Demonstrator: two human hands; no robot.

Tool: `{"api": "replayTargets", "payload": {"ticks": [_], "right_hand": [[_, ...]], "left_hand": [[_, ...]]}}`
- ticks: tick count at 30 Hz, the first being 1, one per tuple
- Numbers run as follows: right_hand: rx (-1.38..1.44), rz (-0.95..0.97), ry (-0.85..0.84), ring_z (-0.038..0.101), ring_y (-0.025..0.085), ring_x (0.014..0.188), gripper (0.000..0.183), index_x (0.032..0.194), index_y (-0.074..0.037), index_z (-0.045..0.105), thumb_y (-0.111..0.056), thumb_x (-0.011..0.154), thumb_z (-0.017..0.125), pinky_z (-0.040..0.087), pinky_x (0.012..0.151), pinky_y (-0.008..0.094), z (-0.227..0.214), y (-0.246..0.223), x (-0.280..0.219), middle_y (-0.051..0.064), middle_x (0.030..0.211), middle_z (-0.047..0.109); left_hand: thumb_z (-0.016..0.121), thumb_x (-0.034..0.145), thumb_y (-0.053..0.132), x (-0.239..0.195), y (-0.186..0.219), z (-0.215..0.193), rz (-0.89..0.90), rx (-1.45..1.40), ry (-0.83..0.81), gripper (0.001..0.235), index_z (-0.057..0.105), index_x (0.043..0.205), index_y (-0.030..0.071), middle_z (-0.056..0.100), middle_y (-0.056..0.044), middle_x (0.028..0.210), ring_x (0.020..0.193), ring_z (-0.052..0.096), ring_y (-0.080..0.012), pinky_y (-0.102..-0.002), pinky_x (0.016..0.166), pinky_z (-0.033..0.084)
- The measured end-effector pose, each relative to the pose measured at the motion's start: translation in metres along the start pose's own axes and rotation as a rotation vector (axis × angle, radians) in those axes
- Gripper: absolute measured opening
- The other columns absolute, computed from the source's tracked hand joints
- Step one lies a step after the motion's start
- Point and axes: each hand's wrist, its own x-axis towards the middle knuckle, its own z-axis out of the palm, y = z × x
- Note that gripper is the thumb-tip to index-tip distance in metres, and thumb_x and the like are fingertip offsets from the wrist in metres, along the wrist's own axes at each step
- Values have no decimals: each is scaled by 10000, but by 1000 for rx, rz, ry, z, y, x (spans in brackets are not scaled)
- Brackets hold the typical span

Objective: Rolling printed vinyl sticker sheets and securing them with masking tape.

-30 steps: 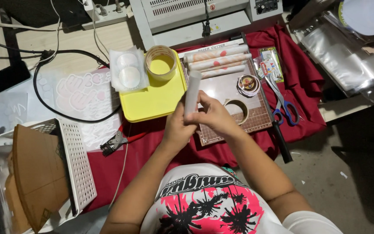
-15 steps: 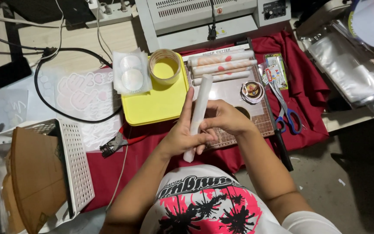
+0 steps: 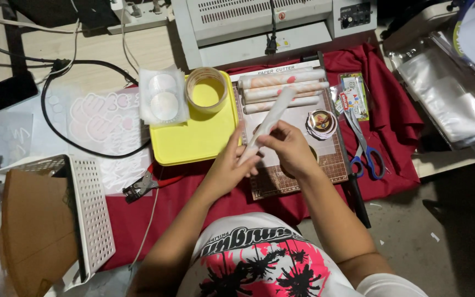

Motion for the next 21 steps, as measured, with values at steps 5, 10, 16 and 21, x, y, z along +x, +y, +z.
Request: {"api": "replayTargets", "payload": {"ticks": [5, 10, 16, 21], "right_hand": [[181, 115, 39, 630, 123, 839, 282, 1180, 2, 640, -110, 939, 736, 510, 770, 268, -11, 22, 3, 61, 975, 685], [334, 249, 18, 609, 151, 754, 312, 1207, 15, 670, -143, 945, 731, 511, 690, 283, -18, 30, -2, 85, 943, 684], [324, 138, 157, 595, 124, 773, 275, 1226, 7, 660, -74, 978, 748, 521, 738, 286, -49, 46, 11, 68, 966, 666], [-426, -348, 267, 688, 187, 1048, 208, 1221, -49, 639, -122, 1030, 672, 547, 947, 332, -81, 4, 23, 43, 1108, 717]], "left_hand": [[539, 1079, 163, 2, -15, 1, -95, -108, -15, 395, 426, 1433, 27, 701, -86, 1011, 618, 590, -91, -207, 527, 468], [491, 1074, 248, 11, -29, 2, -165, -174, -65, 324, 474, 1310, 27, 710, -81, 1015, 596, 598, -89, -212, 503, 466], [535, 1083, 226, 18, -25, 13, -96, 153, 80, 373, 578, 1374, -3, 738, -107, 1061, 909, 696, -143, -284, 786, 566], [615, 1004, 56, 15, -1, 10, 265, 536, 311, 233, 690, 1202, -42, 708, -191, 1170, 1050, 704, -288, -369, 896, 563]]}}
